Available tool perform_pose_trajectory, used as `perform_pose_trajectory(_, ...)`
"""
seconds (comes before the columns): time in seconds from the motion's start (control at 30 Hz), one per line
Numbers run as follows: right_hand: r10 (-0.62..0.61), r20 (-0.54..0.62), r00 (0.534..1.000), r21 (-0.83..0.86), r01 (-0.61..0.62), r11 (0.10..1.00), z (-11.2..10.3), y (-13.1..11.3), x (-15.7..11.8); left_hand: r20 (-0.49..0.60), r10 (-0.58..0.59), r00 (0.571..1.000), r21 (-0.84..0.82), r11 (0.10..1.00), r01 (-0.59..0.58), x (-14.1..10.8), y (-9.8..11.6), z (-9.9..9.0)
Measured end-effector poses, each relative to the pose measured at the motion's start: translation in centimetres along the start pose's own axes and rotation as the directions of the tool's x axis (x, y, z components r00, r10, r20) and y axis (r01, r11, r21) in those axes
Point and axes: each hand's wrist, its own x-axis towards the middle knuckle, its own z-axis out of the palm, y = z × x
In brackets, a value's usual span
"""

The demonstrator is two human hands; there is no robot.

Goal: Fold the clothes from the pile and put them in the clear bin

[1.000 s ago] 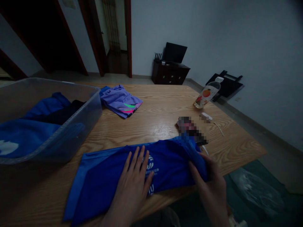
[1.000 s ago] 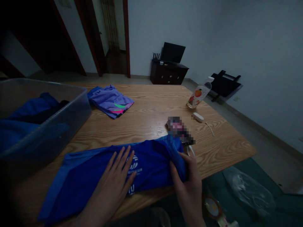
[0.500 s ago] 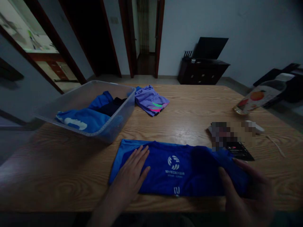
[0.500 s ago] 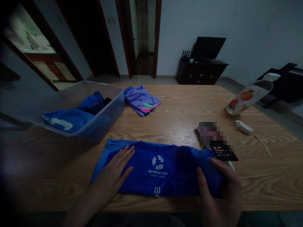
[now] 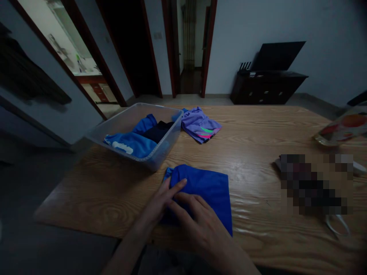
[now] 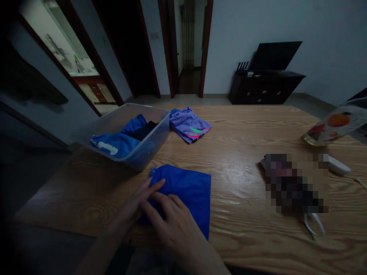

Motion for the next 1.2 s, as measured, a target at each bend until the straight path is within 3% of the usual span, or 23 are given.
perform_pose_trajectory(0.17, 0.031, -0.101, 0.994, -0.12, -0.043, 0.992, 0.8, 0.6, -2.1, -0.092, 0.014, 0.996, -0.062, 0.998, -0.02, 0.0, 0.5, -1.1)
perform_pose_trajectory(0.4, 0.092, -0.06, 0.994, -0.125, -0.099, 0.987, 0.8, 1.8, -4.4, -0.129, 0.125, 0.984, 0.161, 0.981, -0.104, -0.4, -1.8, -2.3)
perform_pose_trajectory(0.6, 0.088, -0.018, 0.996, -0.021, -0.088, 0.996, 0.7, 1.6, -5.3, -0.143, 0.208, 0.968, 0.407, 0.904, -0.134, -0.5, -1.6, -2.3)
perform_pose_trajectory(0.73, 0.104, 0.021, 0.994, -0.001, -0.104, 0.995, 0.4, 1.3, -5.0, -0.167, 0.287, 0.943, 0.602, 0.787, -0.133, -0.4, -1.6, -2.0)
perform_pose_trajectory(0.9, 0.189, 0.115, 0.975, -0.027, -0.187, 0.982, -1.5, 1.9, -4.7, -0.026, 0.41, 0.912, 0.79, 0.567, -0.232, -1.0, -1.9, -2.7)
perform_pose_trajectory(1.07, 0.203, 0.163, 0.966, -0.213, -0.166, 0.963, -3.0, 4.6, -5.0, 0.082, 0.533, 0.842, 0.87, 0.373, -0.321, -3.0, -1.2, -2.1)
perform_pose_trajectory(1.2, 0.219, 0.21, 0.953, -0.281, -0.156, 0.947, -3.4, 6.7, -4.7, 0.157, 0.533, 0.831, 0.898, 0.273, -0.345, -3.8, -3.2, -0.8)
